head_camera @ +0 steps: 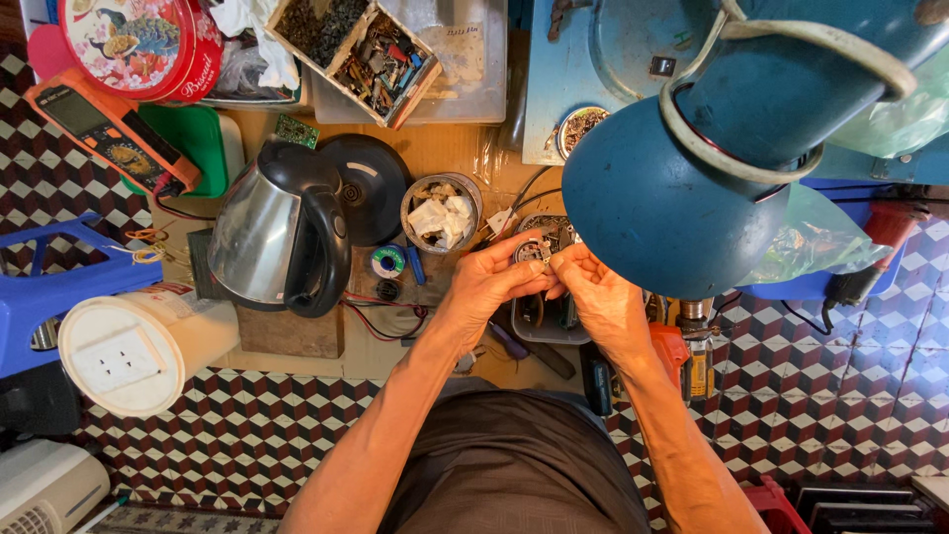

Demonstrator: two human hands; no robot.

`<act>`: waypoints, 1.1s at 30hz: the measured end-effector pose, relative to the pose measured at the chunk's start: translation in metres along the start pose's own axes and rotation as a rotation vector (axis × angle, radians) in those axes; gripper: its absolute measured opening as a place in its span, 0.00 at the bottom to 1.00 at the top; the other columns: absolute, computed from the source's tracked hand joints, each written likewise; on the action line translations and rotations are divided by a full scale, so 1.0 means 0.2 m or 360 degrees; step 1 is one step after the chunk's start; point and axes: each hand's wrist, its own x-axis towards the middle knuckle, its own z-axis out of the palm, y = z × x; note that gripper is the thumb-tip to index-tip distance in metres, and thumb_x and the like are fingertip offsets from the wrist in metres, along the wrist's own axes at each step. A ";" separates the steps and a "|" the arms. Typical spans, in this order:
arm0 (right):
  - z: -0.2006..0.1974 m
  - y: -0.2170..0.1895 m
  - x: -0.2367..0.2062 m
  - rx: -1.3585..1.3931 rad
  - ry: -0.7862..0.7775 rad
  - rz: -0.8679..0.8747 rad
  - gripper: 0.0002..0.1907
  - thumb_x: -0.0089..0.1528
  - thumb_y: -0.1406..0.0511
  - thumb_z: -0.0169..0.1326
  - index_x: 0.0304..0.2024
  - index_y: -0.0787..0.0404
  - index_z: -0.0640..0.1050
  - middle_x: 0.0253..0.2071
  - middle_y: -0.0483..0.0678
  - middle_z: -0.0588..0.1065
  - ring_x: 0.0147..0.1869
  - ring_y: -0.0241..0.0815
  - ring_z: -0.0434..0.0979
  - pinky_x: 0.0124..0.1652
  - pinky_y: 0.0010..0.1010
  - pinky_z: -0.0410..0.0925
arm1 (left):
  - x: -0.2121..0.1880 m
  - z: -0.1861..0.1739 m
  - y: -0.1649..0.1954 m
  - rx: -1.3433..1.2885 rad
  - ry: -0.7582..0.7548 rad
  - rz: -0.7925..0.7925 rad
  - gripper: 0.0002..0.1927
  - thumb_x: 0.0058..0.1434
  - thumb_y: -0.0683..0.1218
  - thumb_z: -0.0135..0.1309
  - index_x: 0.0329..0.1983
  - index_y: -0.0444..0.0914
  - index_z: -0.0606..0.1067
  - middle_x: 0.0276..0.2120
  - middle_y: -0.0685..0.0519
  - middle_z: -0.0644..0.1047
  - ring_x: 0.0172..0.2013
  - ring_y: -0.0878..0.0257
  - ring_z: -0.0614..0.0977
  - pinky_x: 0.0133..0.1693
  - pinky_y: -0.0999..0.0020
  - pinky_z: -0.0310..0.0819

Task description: The person works at a cluttered repair bench on a small round component taken from an electric kettle. They pick up an orange heat gun and apply heat to the part, set the gun down, then pry and manipulate the component by hand, later using a screwdriver on it while turning the part over under a desk lamp.

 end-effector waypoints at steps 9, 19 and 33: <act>0.06 -0.12 0.06 -0.0196 0.0165 -0.0127 0.05 0.65 0.70 0.58 0.41 0.66 0.80 0.32 0.48 0.79 0.31 0.36 0.80 0.32 0.26 0.75 | 0.08 -0.01 0.09 0.0165 -0.0031 0.0040 0.31 0.66 0.44 0.55 0.71 0.31 0.65 0.48 0.48 0.81 0.43 0.66 0.84 0.50 0.74 0.80; 0.06 -0.13 0.03 -0.0189 0.0114 -0.0227 0.04 0.67 0.69 0.58 0.41 0.64 0.80 0.34 0.48 0.80 0.33 0.36 0.81 0.34 0.26 0.76 | 0.06 0.01 0.10 0.0132 -0.0056 0.0069 0.32 0.64 0.44 0.56 0.71 0.32 0.64 0.51 0.46 0.80 0.45 0.64 0.85 0.52 0.72 0.80; 0.07 -0.11 0.02 -0.0248 0.0144 -0.0108 0.03 0.65 0.71 0.57 0.38 0.66 0.80 0.31 0.48 0.80 0.32 0.36 0.81 0.35 0.26 0.75 | 0.05 -0.10 0.04 -0.0118 -0.0320 0.0324 0.18 0.69 0.43 0.44 0.37 0.22 0.77 0.72 0.38 0.62 0.54 0.53 0.81 0.61 0.56 0.76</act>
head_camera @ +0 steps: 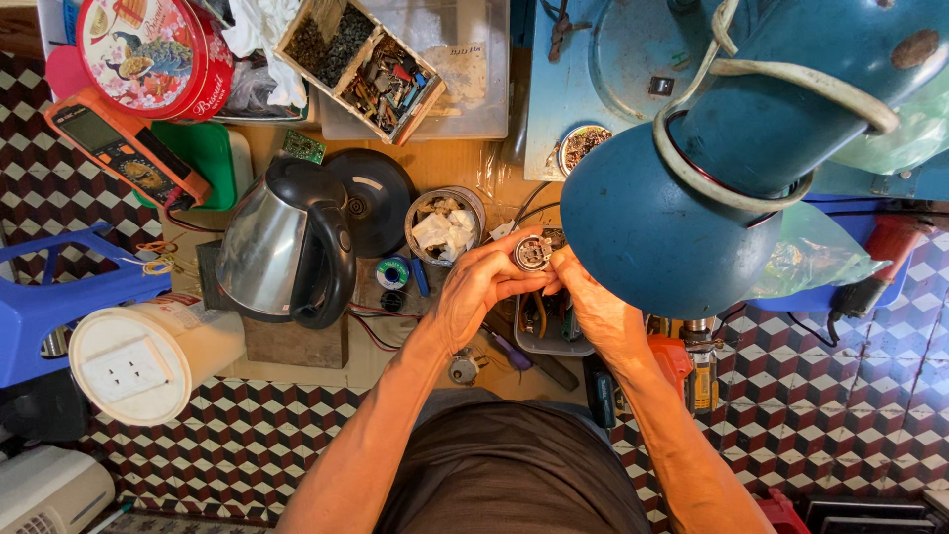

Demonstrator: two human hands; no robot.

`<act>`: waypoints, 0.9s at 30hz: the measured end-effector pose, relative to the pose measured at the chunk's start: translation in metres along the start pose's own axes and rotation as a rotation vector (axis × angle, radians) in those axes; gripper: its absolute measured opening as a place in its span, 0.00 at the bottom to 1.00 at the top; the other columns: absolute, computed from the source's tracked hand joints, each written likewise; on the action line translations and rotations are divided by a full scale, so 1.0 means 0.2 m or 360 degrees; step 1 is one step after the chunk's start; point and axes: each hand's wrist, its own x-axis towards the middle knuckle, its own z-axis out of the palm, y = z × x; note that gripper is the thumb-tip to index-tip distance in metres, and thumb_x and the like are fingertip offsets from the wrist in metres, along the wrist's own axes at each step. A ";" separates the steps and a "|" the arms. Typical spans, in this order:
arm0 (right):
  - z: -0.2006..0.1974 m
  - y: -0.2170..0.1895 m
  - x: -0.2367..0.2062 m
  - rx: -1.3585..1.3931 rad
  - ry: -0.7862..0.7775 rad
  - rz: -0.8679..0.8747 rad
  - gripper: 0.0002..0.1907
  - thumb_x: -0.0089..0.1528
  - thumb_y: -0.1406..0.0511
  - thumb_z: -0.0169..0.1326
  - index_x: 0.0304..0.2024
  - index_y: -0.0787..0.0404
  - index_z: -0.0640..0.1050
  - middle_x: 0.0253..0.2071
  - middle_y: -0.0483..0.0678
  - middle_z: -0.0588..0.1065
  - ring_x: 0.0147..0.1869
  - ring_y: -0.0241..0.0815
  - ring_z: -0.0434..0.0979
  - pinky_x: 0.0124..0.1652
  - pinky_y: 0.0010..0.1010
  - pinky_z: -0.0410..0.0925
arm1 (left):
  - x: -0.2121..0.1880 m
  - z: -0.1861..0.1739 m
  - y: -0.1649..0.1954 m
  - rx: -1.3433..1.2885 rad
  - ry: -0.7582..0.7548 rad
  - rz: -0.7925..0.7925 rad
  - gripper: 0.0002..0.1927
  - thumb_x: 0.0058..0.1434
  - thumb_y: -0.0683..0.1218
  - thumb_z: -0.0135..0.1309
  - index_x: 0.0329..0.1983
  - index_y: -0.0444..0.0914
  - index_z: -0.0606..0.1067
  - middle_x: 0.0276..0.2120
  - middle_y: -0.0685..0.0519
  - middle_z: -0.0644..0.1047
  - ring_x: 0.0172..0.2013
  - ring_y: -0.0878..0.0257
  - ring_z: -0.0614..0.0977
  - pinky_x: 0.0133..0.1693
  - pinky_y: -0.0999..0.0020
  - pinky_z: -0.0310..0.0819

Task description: The person works at a cluttered repair bench on a small round component taken from an electric kettle. They pick up an orange heat gun and apply heat to the part, set the gun down, then pry and manipulate the component by hand, later using a screwdriver on it while turning the part over under a desk lamp.

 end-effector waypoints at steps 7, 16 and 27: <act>0.00 0.03 0.00 0.0014 0.0006 0.0011 0.03 0.65 0.71 0.57 0.38 0.67 0.79 0.31 0.48 0.80 0.32 0.36 0.80 0.35 0.25 0.75 | 0.00 -0.01 -0.01 -0.0055 0.0040 -0.0035 0.17 0.69 0.44 0.43 0.30 0.26 0.73 0.71 0.36 0.63 0.54 0.50 0.82 0.61 0.55 0.76; 0.00 0.03 0.01 0.0052 0.0007 0.0060 0.03 0.65 0.71 0.57 0.38 0.66 0.79 0.32 0.49 0.79 0.32 0.36 0.80 0.35 0.26 0.75 | 0.00 0.01 0.01 -0.0023 0.0000 -0.0023 0.15 0.69 0.43 0.43 0.40 0.24 0.73 0.72 0.38 0.64 0.55 0.50 0.82 0.62 0.56 0.75; 0.00 0.02 -0.01 0.0050 0.0025 0.0039 0.03 0.65 0.71 0.58 0.39 0.68 0.80 0.34 0.49 0.79 0.33 0.37 0.80 0.35 0.27 0.74 | -0.02 0.09 0.09 0.0110 0.0140 -0.0200 0.26 0.65 0.44 0.43 0.65 0.30 0.71 0.47 0.48 0.71 0.50 0.53 0.84 0.58 0.59 0.76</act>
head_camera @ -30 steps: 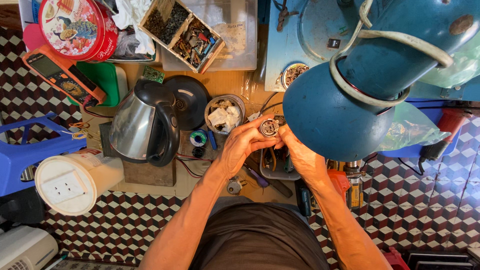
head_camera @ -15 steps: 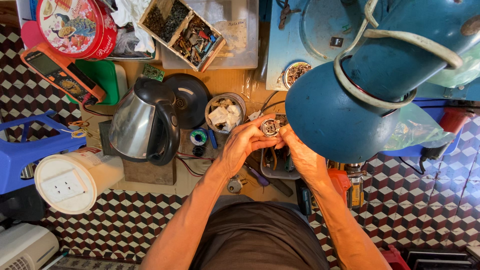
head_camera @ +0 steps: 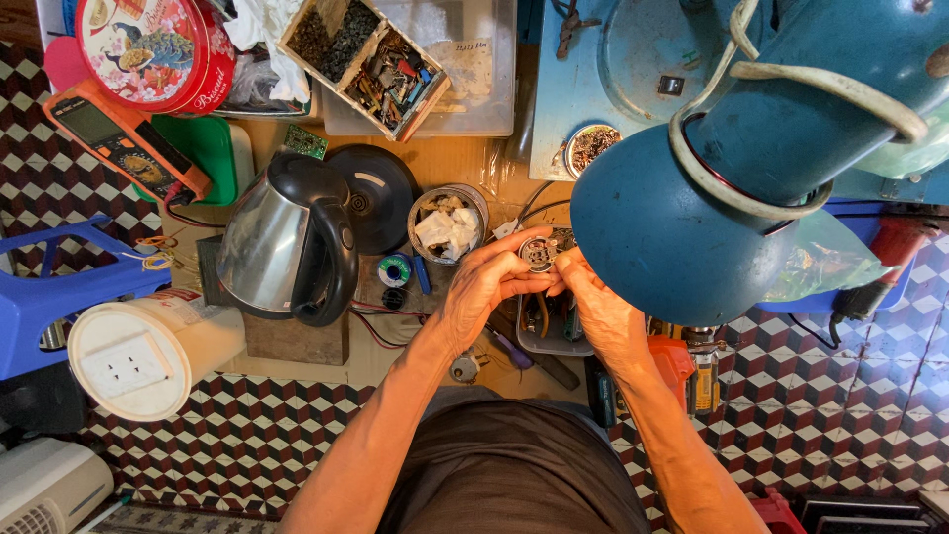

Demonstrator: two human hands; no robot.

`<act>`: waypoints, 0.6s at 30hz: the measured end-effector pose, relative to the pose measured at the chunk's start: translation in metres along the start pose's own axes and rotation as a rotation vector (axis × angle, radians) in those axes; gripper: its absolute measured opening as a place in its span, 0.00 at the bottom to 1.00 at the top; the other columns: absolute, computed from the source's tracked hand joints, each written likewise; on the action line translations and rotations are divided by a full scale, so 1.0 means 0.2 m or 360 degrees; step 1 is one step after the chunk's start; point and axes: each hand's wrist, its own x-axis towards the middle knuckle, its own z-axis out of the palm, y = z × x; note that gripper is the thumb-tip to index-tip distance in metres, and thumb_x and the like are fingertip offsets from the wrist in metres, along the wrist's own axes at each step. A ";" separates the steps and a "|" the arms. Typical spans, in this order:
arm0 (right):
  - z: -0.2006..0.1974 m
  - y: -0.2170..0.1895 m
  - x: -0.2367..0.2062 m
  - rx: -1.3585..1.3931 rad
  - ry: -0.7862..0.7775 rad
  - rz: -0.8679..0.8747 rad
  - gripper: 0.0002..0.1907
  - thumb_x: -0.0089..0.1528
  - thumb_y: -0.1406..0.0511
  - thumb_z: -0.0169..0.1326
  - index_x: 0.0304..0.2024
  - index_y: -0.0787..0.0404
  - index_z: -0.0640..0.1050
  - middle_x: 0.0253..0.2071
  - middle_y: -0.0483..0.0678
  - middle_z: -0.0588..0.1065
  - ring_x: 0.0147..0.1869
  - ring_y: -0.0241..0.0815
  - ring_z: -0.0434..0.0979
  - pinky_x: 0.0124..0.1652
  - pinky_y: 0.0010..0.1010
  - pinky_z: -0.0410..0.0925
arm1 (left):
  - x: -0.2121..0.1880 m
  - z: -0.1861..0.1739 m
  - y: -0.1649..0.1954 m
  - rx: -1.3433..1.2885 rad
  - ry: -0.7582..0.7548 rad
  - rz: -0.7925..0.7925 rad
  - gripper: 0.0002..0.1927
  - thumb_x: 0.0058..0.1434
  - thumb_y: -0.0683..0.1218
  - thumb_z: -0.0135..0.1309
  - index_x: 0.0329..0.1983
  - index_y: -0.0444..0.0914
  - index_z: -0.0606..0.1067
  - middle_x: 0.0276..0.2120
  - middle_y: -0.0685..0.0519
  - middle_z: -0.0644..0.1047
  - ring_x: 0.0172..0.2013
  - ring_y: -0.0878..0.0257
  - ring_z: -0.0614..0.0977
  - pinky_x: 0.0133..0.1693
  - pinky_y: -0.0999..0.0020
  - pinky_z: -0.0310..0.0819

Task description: The person works at a cluttered repair bench on a small round component taken from an electric kettle. They pick up an orange heat gun and apply heat to the part, set the gun down, then pry and manipulate the component by hand, later using a screwdriver on it while turning the part over under a desk lamp.

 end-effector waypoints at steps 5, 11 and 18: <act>0.01 0.04 0.00 0.0129 0.0016 0.0021 0.04 0.65 0.72 0.57 0.41 0.69 0.79 0.35 0.50 0.79 0.35 0.37 0.80 0.37 0.27 0.75 | 0.00 0.02 0.01 0.0174 0.0042 -0.0048 0.28 0.64 0.44 0.42 0.69 0.35 0.70 0.30 0.57 0.71 0.46 0.58 0.86 0.57 0.62 0.76; 0.00 0.06 -0.01 0.0143 -0.0040 -0.0013 0.04 0.66 0.74 0.55 0.41 0.70 0.79 0.35 0.51 0.79 0.36 0.37 0.80 0.38 0.27 0.76 | -0.01 0.01 -0.01 0.0225 0.0010 -0.0021 0.28 0.65 0.43 0.43 0.69 0.35 0.69 0.29 0.56 0.76 0.45 0.62 0.85 0.58 0.63 0.76; 0.01 0.07 -0.01 0.0141 -0.0041 0.0043 0.03 0.65 0.74 0.55 0.39 0.70 0.78 0.33 0.51 0.79 0.34 0.37 0.80 0.37 0.27 0.76 | 0.00 0.01 -0.02 0.0195 0.0082 -0.0102 0.27 0.65 0.44 0.43 0.68 0.35 0.70 0.36 0.52 0.80 0.43 0.62 0.85 0.54 0.65 0.77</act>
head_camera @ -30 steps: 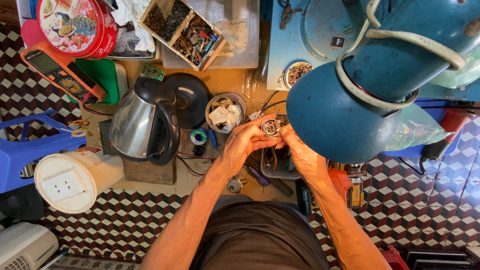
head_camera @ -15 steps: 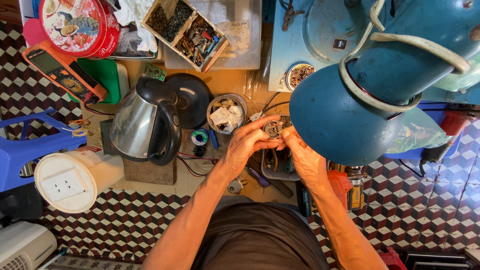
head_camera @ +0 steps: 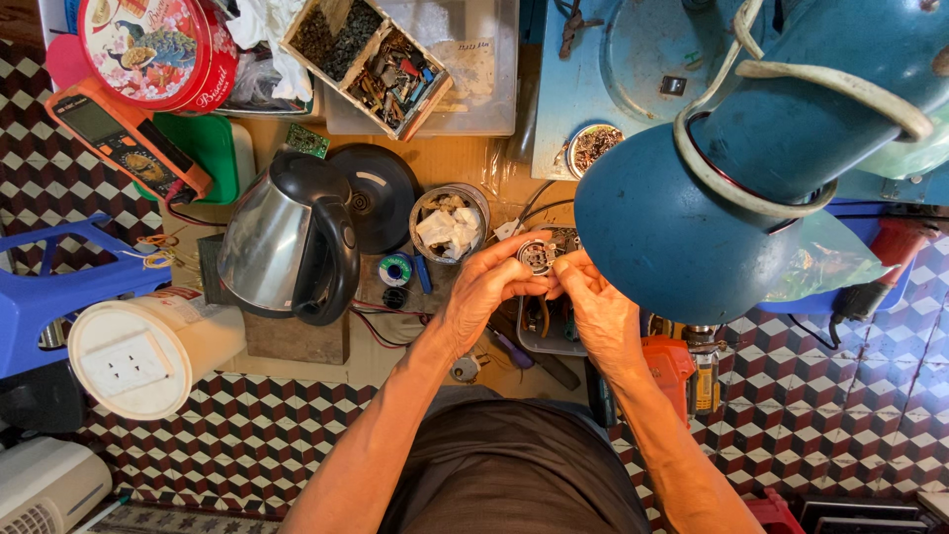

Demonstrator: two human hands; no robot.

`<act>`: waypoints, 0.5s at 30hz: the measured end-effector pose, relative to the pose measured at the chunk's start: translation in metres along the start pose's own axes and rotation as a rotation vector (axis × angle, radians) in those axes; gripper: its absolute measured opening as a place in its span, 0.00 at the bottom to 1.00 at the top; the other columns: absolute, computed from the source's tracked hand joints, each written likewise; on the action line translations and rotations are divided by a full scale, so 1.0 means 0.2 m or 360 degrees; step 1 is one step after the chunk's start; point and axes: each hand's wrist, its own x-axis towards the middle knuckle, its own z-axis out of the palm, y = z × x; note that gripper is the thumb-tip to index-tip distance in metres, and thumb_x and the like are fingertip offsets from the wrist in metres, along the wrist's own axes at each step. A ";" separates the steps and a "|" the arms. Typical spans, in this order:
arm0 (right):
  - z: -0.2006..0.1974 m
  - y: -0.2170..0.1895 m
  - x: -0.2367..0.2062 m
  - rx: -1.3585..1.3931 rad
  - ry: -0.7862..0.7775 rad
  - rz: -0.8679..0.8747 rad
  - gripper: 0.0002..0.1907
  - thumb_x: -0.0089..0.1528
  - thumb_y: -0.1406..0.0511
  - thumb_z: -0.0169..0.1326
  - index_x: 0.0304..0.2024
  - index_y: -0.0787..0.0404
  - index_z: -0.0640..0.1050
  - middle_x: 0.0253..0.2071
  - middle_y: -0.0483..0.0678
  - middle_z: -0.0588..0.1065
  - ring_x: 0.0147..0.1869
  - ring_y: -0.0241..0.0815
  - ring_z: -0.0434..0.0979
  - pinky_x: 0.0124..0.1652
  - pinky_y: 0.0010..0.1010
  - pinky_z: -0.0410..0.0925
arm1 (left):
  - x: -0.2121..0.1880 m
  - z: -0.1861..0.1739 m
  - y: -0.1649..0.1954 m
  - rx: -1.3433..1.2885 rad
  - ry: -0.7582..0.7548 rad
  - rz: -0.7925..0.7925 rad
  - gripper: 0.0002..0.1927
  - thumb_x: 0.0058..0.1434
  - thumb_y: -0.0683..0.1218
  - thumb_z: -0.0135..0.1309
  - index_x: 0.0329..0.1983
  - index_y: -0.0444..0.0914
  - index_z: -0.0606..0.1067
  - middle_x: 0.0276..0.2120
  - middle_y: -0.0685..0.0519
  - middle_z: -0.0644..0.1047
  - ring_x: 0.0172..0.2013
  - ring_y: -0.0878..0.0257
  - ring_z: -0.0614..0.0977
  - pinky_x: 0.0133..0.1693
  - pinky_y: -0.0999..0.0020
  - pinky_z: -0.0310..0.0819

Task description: The person works at a cluttered repair bench on a small round component taken from an electric kettle. They pick up an orange heat gun and apply heat to the part, set the gun down, then pry and manipulate the component by hand, later using a screwdriver on it while turning the part over under a desk lamp.

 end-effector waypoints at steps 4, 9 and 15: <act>-0.01 0.03 0.01 0.0024 -0.0006 0.0059 0.03 0.65 0.73 0.54 0.40 0.70 0.77 0.33 0.51 0.78 0.34 0.37 0.80 0.37 0.27 0.76 | 0.01 -0.01 -0.01 -0.0074 -0.0008 0.0020 0.27 0.66 0.44 0.43 0.68 0.33 0.71 0.43 0.47 0.81 0.43 0.62 0.85 0.53 0.66 0.79; -0.02 0.08 0.02 0.0114 -0.0021 0.0084 0.03 0.66 0.73 0.55 0.40 0.70 0.77 0.33 0.50 0.78 0.35 0.37 0.79 0.36 0.27 0.75 | 0.02 -0.01 -0.03 -0.0020 -0.0006 0.0020 0.26 0.67 0.45 0.49 0.68 0.33 0.69 0.45 0.48 0.81 0.43 0.64 0.84 0.52 0.69 0.79; -0.03 0.10 0.01 0.0095 -0.0042 0.0090 0.04 0.66 0.72 0.54 0.41 0.71 0.77 0.33 0.50 0.79 0.35 0.36 0.79 0.37 0.25 0.75 | 0.01 -0.01 -0.04 -0.0010 -0.0014 0.0062 0.27 0.66 0.45 0.54 0.67 0.32 0.69 0.45 0.50 0.81 0.43 0.67 0.84 0.49 0.71 0.79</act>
